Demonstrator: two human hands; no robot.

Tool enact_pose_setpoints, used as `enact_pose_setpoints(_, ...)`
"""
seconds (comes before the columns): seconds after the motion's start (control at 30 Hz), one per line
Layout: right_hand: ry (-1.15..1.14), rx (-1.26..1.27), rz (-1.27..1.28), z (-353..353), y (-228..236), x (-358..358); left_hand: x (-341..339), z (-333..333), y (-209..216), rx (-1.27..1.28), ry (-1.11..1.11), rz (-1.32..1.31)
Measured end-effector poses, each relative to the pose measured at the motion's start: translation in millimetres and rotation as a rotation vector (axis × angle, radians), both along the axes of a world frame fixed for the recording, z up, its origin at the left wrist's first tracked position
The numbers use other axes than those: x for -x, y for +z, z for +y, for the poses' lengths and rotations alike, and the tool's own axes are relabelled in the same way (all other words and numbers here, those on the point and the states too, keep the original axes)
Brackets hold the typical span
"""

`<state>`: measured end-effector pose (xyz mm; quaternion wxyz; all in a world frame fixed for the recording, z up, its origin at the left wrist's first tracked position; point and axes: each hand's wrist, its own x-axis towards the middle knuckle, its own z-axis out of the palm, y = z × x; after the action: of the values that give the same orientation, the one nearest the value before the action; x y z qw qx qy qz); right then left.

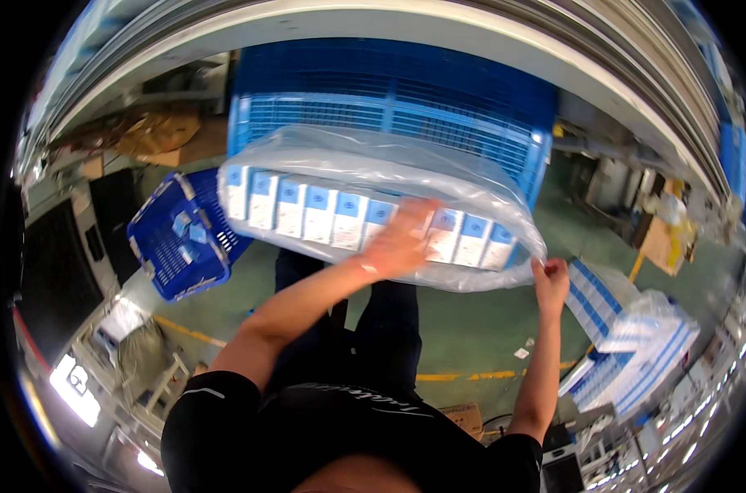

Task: The person organizes rows of small blue and white boxes on a conveyor belt by hand, then places a large stack of these boxes into a plastic liner inside a blue crate. Finally, the person uses a tape dispenser to seal the plastic liner over a larger stack of boxes on the floor.

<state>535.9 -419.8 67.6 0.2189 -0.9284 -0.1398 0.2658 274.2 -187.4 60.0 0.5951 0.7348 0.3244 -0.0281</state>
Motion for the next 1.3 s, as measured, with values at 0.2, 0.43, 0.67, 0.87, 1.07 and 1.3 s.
enact_pose_setpoints(0.2,0.322,-0.352,-0.048,145,21,149,347,172,-91,-0.813,0.819,0.389)
enact_pose_setpoints(0.43,1.076,-0.222,0.222,378,-60,392,344,192,-94,-0.172,0.658,0.349)
enact_pose_setpoints(0.67,1.218,-0.180,0.055,369,-62,419,342,233,30,-0.442,0.486,0.507)
enact_pose_setpoints(0.87,1.239,-0.135,0.027,384,-66,429,246,284,19,-1.447,-0.028,0.051)
enact_pose_setpoints(1.07,1.263,-0.124,0.013,367,-65,431,170,352,-35,-0.897,0.111,0.523)
enact_pose_setpoints(1.3,0.851,-0.505,0.194,290,-43,294,167,308,18,-1.321,0.118,0.028)
